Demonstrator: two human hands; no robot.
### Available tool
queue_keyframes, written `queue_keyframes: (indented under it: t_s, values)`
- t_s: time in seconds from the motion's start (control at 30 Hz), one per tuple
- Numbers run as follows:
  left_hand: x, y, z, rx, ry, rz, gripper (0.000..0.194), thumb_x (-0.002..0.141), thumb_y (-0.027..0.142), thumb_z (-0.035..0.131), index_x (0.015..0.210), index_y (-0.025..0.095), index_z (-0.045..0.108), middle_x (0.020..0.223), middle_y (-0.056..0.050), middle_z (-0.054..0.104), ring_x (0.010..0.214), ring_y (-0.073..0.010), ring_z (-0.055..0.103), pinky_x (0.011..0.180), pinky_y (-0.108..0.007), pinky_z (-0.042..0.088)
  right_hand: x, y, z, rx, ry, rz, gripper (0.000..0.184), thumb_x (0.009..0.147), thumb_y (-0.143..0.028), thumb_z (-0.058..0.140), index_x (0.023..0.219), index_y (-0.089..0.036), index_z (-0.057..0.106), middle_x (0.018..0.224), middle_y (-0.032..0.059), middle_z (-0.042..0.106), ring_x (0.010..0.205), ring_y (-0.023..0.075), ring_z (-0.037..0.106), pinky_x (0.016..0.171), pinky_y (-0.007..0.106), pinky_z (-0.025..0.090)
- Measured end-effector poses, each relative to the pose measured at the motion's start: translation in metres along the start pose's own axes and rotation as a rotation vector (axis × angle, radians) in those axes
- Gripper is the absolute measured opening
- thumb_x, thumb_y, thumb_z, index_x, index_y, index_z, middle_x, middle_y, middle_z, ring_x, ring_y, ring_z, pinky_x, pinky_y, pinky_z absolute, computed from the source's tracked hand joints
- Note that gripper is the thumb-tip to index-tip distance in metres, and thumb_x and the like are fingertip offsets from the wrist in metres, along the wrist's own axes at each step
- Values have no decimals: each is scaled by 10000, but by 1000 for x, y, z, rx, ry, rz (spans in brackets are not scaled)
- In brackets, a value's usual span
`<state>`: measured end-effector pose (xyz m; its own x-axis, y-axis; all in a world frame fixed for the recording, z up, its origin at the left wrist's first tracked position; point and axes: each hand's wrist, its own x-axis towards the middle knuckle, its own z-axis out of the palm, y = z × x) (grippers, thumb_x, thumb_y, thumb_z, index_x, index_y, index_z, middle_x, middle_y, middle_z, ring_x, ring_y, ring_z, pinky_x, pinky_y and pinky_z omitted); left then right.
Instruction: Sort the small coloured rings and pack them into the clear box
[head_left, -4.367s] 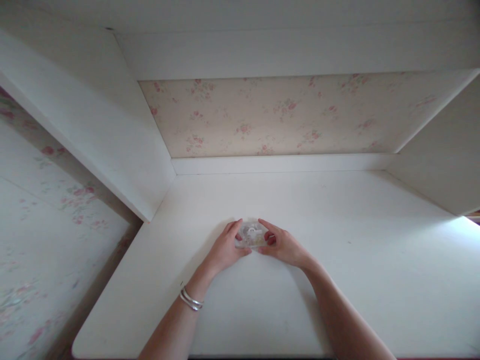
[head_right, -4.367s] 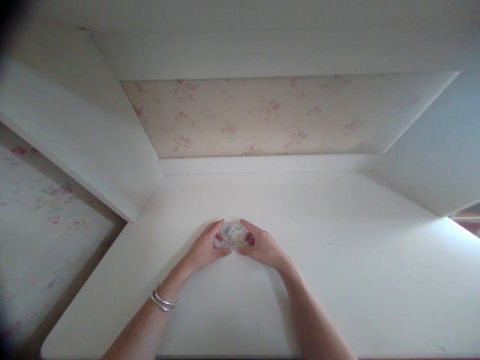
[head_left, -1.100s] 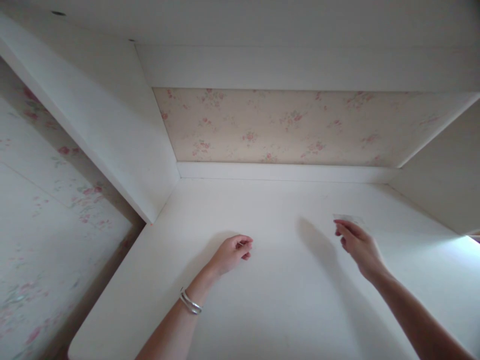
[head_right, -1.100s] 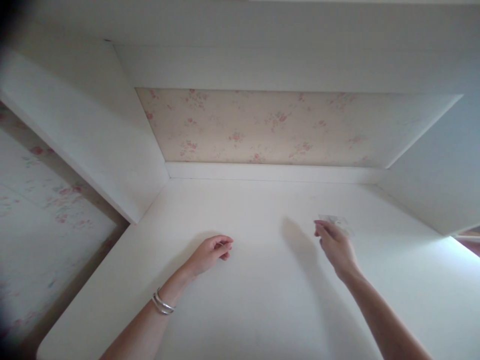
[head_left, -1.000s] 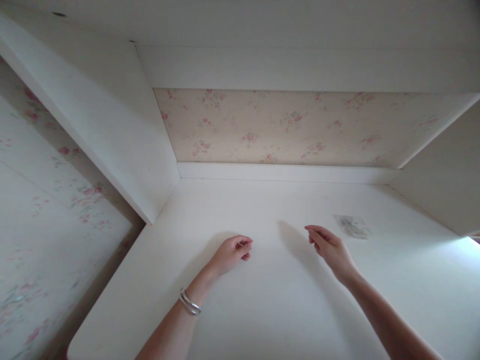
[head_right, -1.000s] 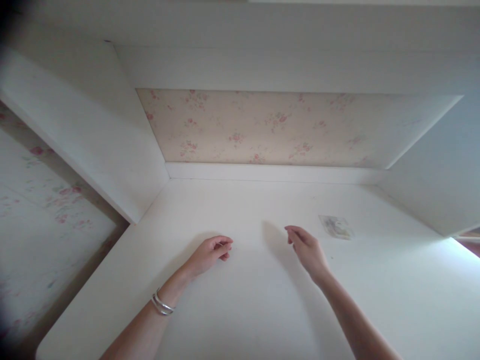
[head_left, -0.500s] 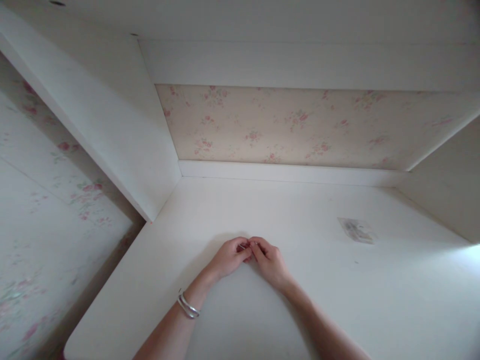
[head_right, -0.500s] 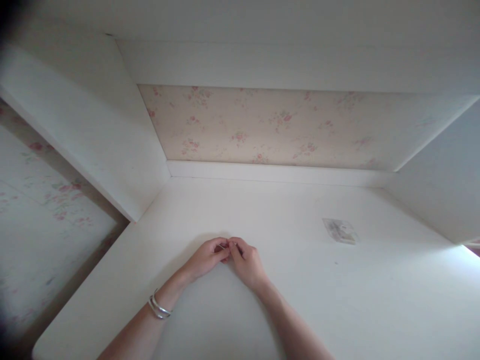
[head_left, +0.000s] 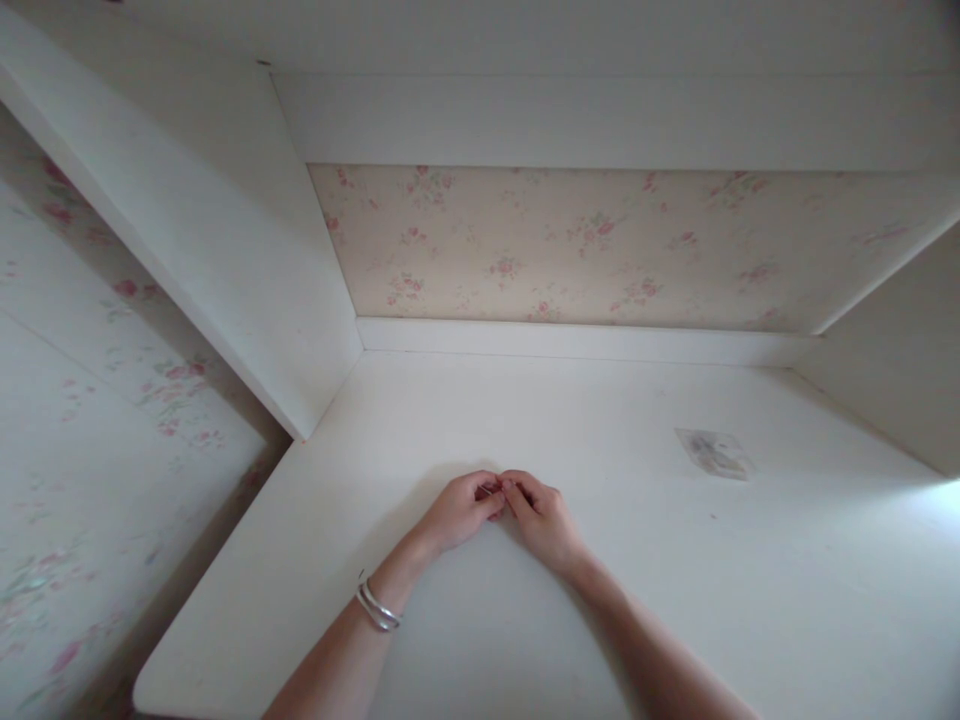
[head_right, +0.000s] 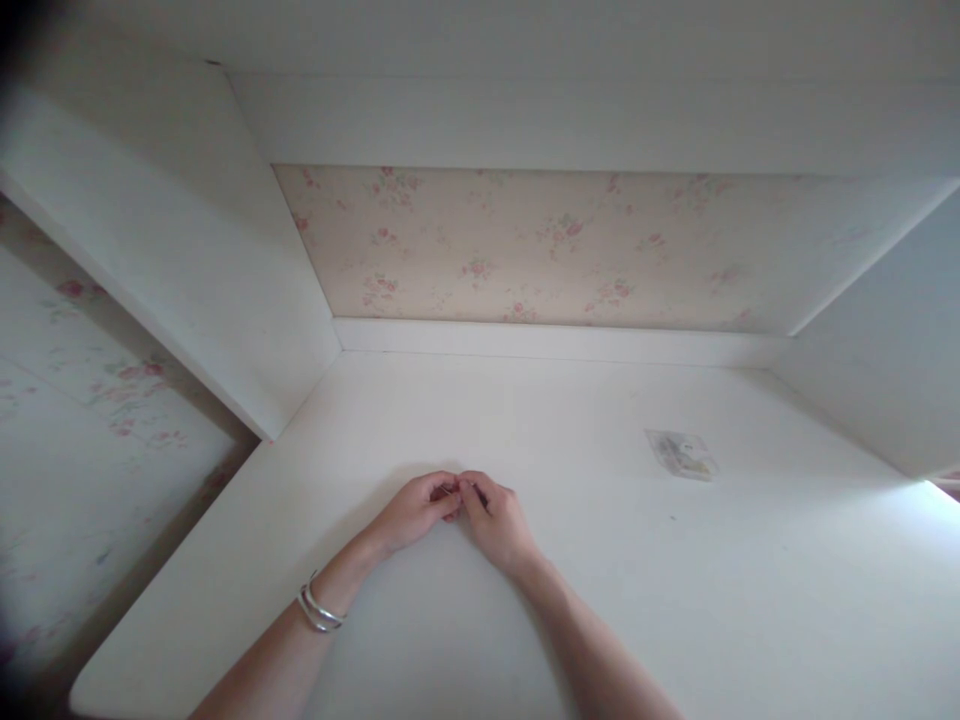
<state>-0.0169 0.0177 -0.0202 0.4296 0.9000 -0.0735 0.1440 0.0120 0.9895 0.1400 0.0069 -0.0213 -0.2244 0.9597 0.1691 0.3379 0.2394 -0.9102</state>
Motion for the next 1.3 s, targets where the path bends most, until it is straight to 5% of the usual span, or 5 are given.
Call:
queue_keyframes:
  t_s: [0.83,1.3]
  values:
    - [0,3,0,-3,24,-8,249,806,294,561,989,133,608,782,-32,612,682,-132,548,639,-250,435,1,3,1,-55,-16,12,283,920,-349,404,1021,-206,626,904,38,693,820,159,630,740,274,474]
    - [-2,3,-1,10,59,-44,435,744,168,548,1179,169,543,1040,-64,618,750,-128,568,689,-252,460,0,-1,1,-65,-47,-18,321,923,-361,387,1030,-221,655,940,41,693,821,164,628,746,275,475]
